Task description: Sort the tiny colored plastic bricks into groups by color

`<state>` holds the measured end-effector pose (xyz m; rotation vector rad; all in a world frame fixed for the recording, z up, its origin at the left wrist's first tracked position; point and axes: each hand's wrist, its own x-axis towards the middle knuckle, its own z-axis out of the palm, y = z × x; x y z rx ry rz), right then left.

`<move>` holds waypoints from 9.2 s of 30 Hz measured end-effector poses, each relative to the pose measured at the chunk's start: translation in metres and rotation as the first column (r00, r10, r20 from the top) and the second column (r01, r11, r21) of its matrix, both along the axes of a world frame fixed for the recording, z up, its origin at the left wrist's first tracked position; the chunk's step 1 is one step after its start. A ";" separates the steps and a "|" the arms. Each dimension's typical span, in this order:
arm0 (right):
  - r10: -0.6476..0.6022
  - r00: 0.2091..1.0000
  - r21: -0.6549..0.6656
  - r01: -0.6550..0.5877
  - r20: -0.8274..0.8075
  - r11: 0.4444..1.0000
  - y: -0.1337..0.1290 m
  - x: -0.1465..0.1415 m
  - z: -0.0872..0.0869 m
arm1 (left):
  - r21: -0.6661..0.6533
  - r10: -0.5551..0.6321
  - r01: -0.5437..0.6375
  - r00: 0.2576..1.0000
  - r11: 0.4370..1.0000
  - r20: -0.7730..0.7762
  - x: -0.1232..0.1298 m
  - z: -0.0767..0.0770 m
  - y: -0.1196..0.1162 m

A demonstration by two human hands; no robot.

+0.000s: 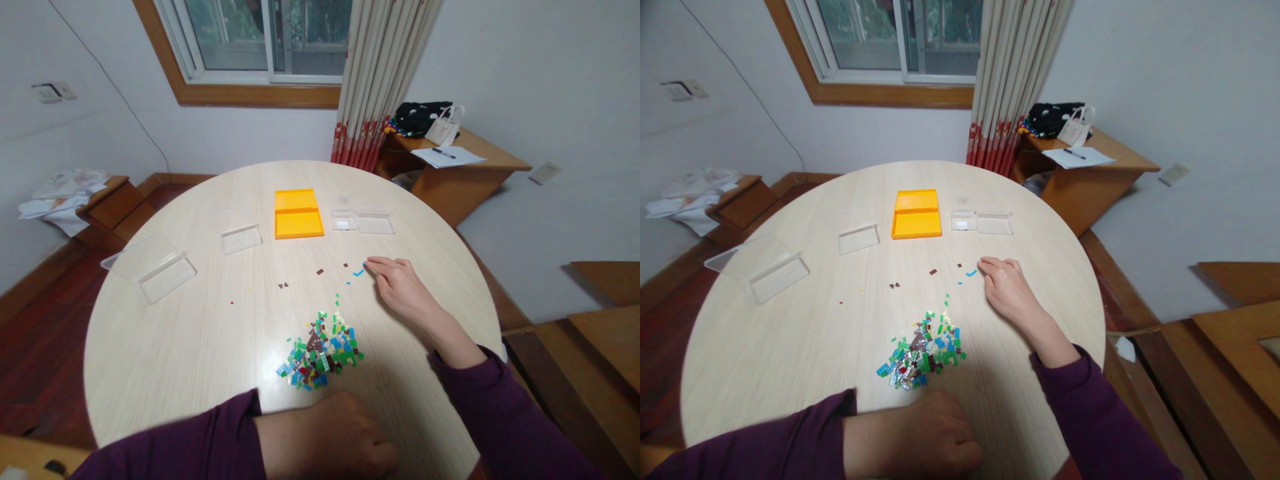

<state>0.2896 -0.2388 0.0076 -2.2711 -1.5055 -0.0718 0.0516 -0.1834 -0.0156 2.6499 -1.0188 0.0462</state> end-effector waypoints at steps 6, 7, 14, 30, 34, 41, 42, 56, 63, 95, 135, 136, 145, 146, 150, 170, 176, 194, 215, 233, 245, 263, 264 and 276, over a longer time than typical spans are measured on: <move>-0.010 1.000 -0.004 0.010 0.012 1.000 0.000 0.001 -0.004 | -0.008 0.006 -0.006 1.000 1.000 -0.016 0.000 0.001 0.001; -0.006 1.000 0.000 0.006 0.008 1.000 0.000 0.000 -0.004 | -0.008 0.003 -0.003 1.000 1.000 -0.006 0.000 0.001 0.001; 0.014 1.000 -0.007 -0.014 -0.028 1.000 0.002 -0.005 -0.002 | -0.010 -0.006 0.005 1.000 1.000 -0.018 0.000 0.002 0.001; 0.230 0.971 -0.147 -0.219 0.061 0.965 0.000 -0.017 0.002 | -0.003 -0.013 0.013 1.000 1.000 -0.007 0.002 0.001 0.000; 0.245 0.968 -0.133 -0.237 0.046 0.962 0.000 -0.017 0.005 | -0.001 -0.019 0.019 0.999 1.000 -0.025 0.003 0.002 0.001; 0.224 0.973 -0.131 -0.215 0.055 0.968 0.000 -0.012 -0.002 | 0.019 -0.011 0.012 0.998 1.000 -0.054 0.004 0.008 0.001; 0.217 0.975 -0.124 -0.210 0.053 0.970 0.000 -0.011 -0.003 | 0.016 -0.008 0.009 0.999 1.000 -0.047 0.004 0.007 0.001; 0.148 0.986 -0.035 -0.146 0.080 0.989 0.000 -0.007 -0.009 | 0.039 -0.015 0.017 0.998 0.999 -0.064 0.005 0.006 0.000; -0.001 0.994 0.071 -0.007 0.108 0.997 -0.004 0.005 -0.005 | 0.023 -0.026 0.028 0.997 0.999 -0.066 0.005 0.001 0.000; 0.392 0.920 0.106 -0.388 -0.015 0.915 0.012 -0.035 -0.001 | -0.017 -0.001 0.001 1.000 1.000 -0.001 -0.001 -0.001 0.002; 0.320 0.945 0.115 -0.310 -0.073 0.944 0.015 -0.034 -0.003 | -0.002 0.002 -0.002 1.000 1.000 0.010 0.003 0.009 0.001; 0.316 0.945 0.112 -0.306 -0.086 0.945 0.015 -0.033 -0.003 | -0.006 0.002 -0.002 1.000 1.000 0.000 0.003 0.009 0.001; 0.282 0.930 0.174 -0.245 -0.236 0.954 0.013 -0.035 -0.004 | 0.025 -0.003 0.005 0.996 1.000 -0.088 0.002 0.012 0.001; 0.283 0.928 0.184 -0.242 -0.244 0.953 0.013 -0.035 -0.004 | 0.015 -0.005 0.007 0.997 1.000 -0.082 0.002 0.012 0.001; 0.273 0.930 0.172 -0.236 -0.246 0.957 0.013 -0.034 -0.005 | 0.022 -0.011 0.012 0.996 1.000 -0.086 0.003 0.011 0.001; 0.166 0.951 0.131 -0.136 -0.261 0.982 0.014 -0.021 -0.012 | -0.037 0.011 -0.010 1.000 0.999 0.026 0.001 0.003 0.001; 0.216 0.943 0.157 -0.180 -0.252 0.971 0.015 -0.023 -0.011 | -0.022 0.016 -0.016 1.000 1.000 0.015 0.000 -0.001 0.000; 0.226 0.952 0.182 -0.189 -0.206 0.965 0.015 -0.019 -0.014 | 0.007 -0.002 0.003 0.998 1.000 -0.070 0.003 0.008 0.002; 0.121 0.993 0.023 -0.121 0.004 0.992 0.046 -0.040 -0.019 | -0.278 0.982 -0.949 0.174 0.148 -0.070 -0.008 0.073 0.141; 0.402 0.914 -0.094 -0.395 0.064 0.914 0.086 -0.096 -0.007 | -0.323 0.988 -0.944 -0.011 -0.060 -0.151 -0.026 0.067 0.201; 0.450 0.892 -0.194 -0.436 0.032 0.879 0.098 -0.095 -0.014 | -0.233 0.898 -0.952 0.274 0.201 -0.344 -0.025 0.058 0.203; 0.394 0.919 0.004 -0.394 0.012 0.919 0.059 -0.065 -0.002 | -0.115 0.892 -0.927 0.376 0.358 -0.251 -0.018 0.038 0.197; 0.388 0.921 0.024 -0.388 -0.004 0.921 0.052 -0.065 -0.003 | -0.114 0.895 -0.930 0.368 0.351 -0.250 -0.019 0.039 0.197; 0.537 0.843 0.054 -0.535 -0.040 0.843 0.022 -0.092 0.007 | -0.126 0.849 -0.903 0.429 0.411 -0.310 -0.016 0.033 0.197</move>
